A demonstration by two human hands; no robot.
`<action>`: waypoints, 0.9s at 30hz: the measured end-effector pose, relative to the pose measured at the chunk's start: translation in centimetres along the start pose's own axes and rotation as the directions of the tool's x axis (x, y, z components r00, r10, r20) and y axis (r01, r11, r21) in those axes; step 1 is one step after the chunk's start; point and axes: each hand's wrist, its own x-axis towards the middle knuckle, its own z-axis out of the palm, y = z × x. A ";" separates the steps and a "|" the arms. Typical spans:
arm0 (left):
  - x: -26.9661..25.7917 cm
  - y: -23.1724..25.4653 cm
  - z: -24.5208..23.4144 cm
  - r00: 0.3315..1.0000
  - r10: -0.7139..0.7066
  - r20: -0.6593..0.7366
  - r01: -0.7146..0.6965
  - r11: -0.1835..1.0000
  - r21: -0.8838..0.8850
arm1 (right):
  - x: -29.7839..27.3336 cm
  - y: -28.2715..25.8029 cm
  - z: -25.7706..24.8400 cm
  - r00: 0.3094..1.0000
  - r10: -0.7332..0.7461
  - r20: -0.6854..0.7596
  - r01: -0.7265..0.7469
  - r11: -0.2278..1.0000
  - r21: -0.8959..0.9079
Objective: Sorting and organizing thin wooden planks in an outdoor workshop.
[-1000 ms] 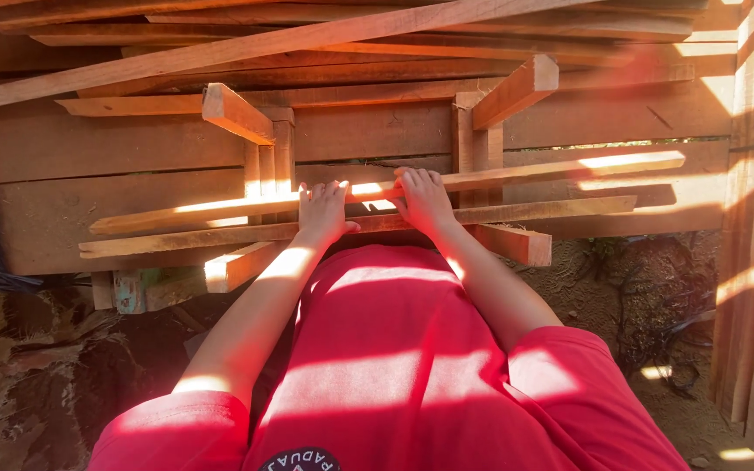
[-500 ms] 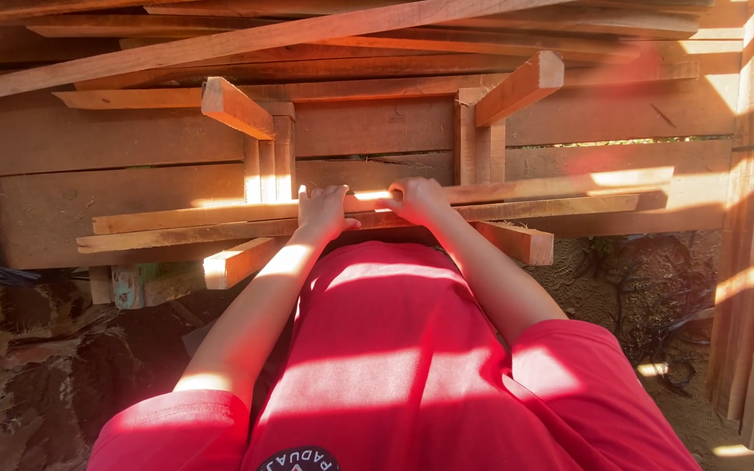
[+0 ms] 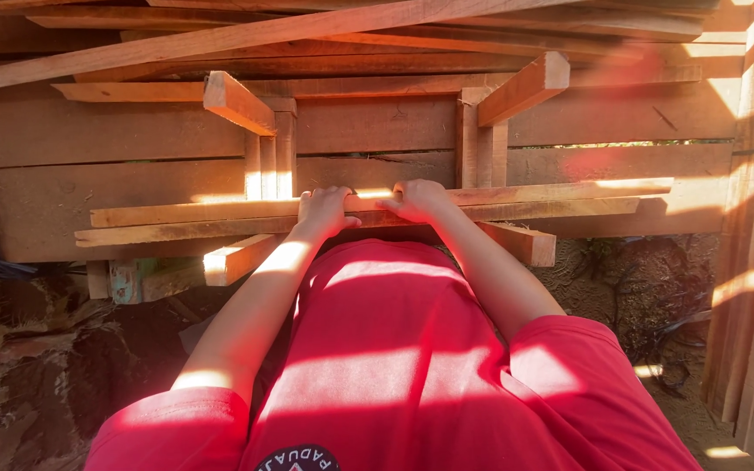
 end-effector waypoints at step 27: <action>2.0 -1.3 3.0 0.998 0.013 -0.062 -0.013 1.000 0.001 | -1.1 0.9 3.7 0.839 -0.184 -0.512 0.169 0.983 -0.075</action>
